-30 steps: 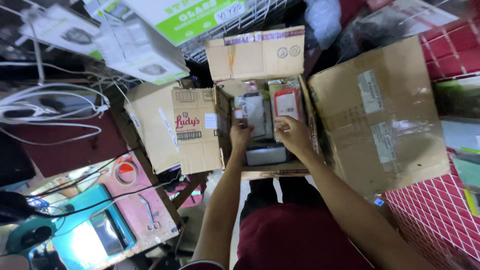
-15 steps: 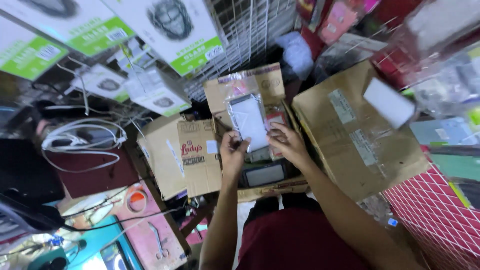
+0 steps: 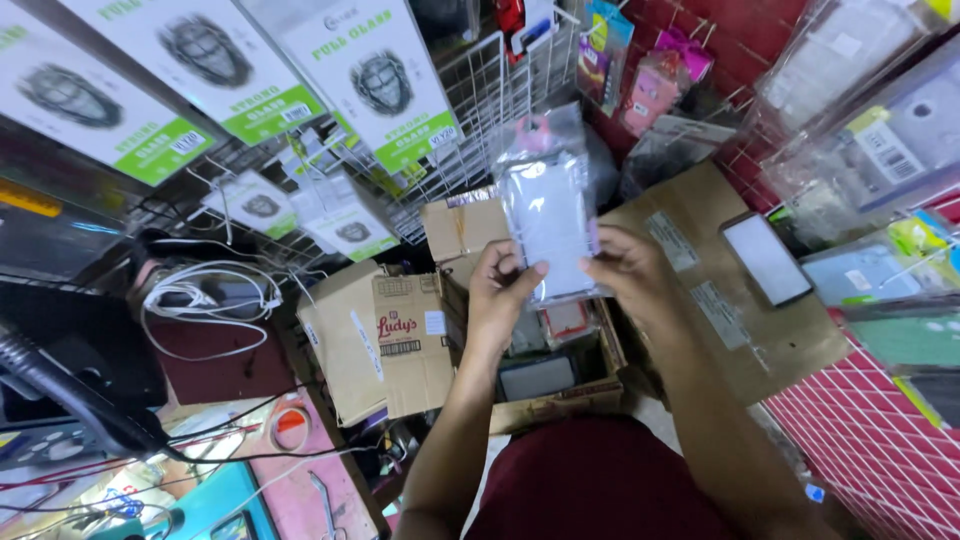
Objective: The person takes packaged phone cases from an open cardboard box and hangs them on the wall display hooks, and also lifts cases from the hanging display to look at them before returning or rehanging them. The person handles the cases one at a time by hand throughout the clip.
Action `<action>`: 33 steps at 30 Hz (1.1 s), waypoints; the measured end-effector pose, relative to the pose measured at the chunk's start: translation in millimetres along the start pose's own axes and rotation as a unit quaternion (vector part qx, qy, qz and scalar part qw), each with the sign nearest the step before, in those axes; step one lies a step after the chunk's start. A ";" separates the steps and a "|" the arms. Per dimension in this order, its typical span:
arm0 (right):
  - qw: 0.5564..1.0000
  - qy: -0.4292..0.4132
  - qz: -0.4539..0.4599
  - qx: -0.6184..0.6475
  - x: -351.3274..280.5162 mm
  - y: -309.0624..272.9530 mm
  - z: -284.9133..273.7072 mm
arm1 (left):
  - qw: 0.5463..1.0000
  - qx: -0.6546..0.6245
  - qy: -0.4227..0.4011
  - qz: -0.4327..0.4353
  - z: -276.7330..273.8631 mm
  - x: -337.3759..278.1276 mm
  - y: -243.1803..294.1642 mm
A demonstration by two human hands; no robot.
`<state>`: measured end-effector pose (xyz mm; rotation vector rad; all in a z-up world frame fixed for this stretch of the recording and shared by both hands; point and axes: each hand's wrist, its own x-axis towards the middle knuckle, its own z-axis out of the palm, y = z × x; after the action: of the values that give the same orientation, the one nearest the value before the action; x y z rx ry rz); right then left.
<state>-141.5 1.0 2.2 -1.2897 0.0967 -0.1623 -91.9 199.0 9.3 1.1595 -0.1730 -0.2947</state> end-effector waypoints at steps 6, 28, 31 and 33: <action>0.995 0.019 -0.097 0.018 -7.5 -49.2 -12.2 | 0.996 0.005 -0.086 0.038 30.6 12.8 38.6; 0.848 0.111 -0.332 -0.397 -74.5 -138.9 49.0 | 0.915 -0.295 -0.266 -0.069 88.6 44.4 -12.3; 0.825 0.151 -0.304 -0.452 -78.9 -129.5 54.5 | 0.849 -0.388 -0.344 -0.104 95.4 54.1 -47.6; 0.803 0.170 -0.303 -0.484 -79.8 -128.2 53.6 | 0.768 -0.476 -0.320 -0.284 90.4 66.3 -80.5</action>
<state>-219.8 31.3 138.7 -2.2821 0.0693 -1.0043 -66.0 69.4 -30.3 0.0129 -0.2234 -1.1764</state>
